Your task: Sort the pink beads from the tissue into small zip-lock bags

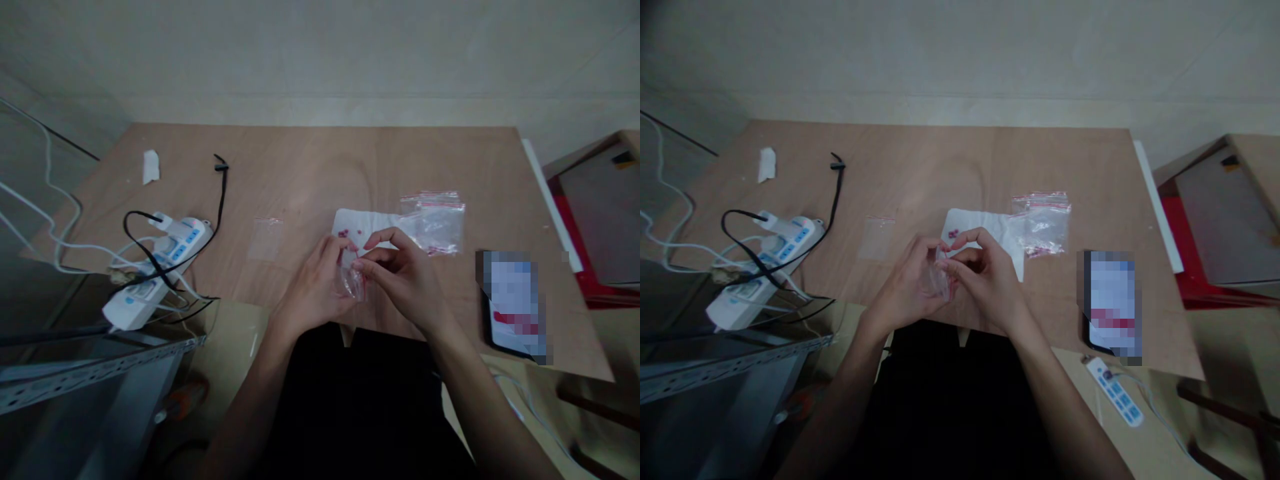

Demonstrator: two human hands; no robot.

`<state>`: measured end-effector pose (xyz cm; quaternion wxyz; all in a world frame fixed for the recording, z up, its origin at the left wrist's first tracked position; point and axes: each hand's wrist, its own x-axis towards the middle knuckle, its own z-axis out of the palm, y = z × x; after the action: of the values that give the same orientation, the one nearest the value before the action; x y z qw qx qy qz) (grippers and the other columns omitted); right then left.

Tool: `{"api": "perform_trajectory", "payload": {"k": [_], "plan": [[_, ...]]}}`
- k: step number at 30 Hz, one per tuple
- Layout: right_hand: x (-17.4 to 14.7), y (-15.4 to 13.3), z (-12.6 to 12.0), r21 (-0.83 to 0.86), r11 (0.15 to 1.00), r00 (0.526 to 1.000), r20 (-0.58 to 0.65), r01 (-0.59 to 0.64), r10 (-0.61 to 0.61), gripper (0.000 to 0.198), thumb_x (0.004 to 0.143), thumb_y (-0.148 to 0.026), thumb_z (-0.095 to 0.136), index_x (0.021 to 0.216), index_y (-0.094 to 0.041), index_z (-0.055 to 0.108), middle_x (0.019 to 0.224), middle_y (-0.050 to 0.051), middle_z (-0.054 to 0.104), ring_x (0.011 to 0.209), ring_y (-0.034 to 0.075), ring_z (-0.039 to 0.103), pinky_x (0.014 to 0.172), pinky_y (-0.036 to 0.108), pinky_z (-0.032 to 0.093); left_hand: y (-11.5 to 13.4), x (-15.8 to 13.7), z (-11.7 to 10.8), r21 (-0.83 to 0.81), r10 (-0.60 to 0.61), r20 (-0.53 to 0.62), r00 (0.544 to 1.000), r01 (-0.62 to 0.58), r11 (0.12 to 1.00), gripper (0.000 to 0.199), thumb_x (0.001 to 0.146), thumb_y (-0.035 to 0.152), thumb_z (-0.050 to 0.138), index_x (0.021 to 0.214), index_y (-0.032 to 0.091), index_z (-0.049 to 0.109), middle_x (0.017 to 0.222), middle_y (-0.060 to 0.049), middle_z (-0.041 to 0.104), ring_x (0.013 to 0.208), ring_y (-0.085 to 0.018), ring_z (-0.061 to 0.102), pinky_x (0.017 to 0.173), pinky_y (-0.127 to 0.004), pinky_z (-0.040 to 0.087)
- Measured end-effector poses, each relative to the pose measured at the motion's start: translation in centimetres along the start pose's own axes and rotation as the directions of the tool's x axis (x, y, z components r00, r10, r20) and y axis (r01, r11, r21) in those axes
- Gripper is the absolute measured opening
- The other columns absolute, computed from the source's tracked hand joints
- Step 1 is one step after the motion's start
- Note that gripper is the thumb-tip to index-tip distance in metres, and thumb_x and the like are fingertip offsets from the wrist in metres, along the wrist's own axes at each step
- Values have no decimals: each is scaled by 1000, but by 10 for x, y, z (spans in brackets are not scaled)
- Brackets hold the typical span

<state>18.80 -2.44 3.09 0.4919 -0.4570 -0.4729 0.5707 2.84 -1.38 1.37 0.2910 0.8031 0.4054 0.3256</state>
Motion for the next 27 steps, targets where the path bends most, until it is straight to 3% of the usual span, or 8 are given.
{"api": "perform_trajectory", "payload": {"k": [3, 8, 11, 15, 22, 27], "plan": [[-1, 1, -5, -14, 999, 997, 73, 37, -36, 24, 77, -35, 74, 81, -22, 54, 64, -5, 65, 56, 9, 60, 55, 22, 49, 2, -2, -1, -7, -21, -17, 1000, 21, 1000, 44, 74, 22, 68, 110, 24, 42, 105, -4, 53, 99, -20, 59, 82, -35, 51], [-4, 2, -11, -192, 978, 993, 98, 83, -65, 4, 79, -23, 66, 81, -19, 65, 77, 0, 68, 71, 12, 63, 64, 25, 50, 6, -1, 2, 21, -46, 12, 999, 46, 999, 55, 67, 26, 73, 110, 23, 39, 106, -4, 53, 99, -22, 59, 82, -36, 51], [-5, 0, -14, -237, 969, 994, 90, 76, -56, 8, 76, -20, 68, 84, -19, 67, 81, 1, 70, 76, 14, 66, 70, 27, 52, 5, -1, 4, 25, -42, -15, 999, 42, 999, 55, 67, 27, 74, 110, 24, 38, 105, -4, 53, 99, -22, 60, 82, -37, 52], [-4, -3, -16, -174, 982, 993, 107, 67, -49, 15, 75, -23, 74, 87, -20, 65, 84, 2, 72, 78, 14, 68, 69, 27, 54, 4, -2, 4, 10, -60, -5, 998, 60, 998, 54, 68, 29, 74, 109, 25, 39, 104, -4, 54, 98, -22, 60, 81, -37, 52], [0, 0, -25, -135, 991, 981, 195, 24, 2, 11, 77, -28, 73, 82, -20, 68, 78, 2, 71, 70, 13, 65, 62, 26, 53, 2, -3, 5, -42, -87, 26, 996, 88, 995, 52, 70, 37, 76, 107, 25, 41, 102, -4, 58, 94, -22, 62, 79, -36, 52], [4, 5, -22, -141, 989, 987, 163, 34, -10, 7, 76, -24, 72, 79, -19, 70, 76, 2, 70, 69, 13, 64, 63, 26, 50, -2, -3, 7, -77, -110, 40, 993, 113, 991, 53, 71, 42, 76, 107, 24, 42, 105, -5, 59, 97, -22, 62, 80, -37, 52]]}}
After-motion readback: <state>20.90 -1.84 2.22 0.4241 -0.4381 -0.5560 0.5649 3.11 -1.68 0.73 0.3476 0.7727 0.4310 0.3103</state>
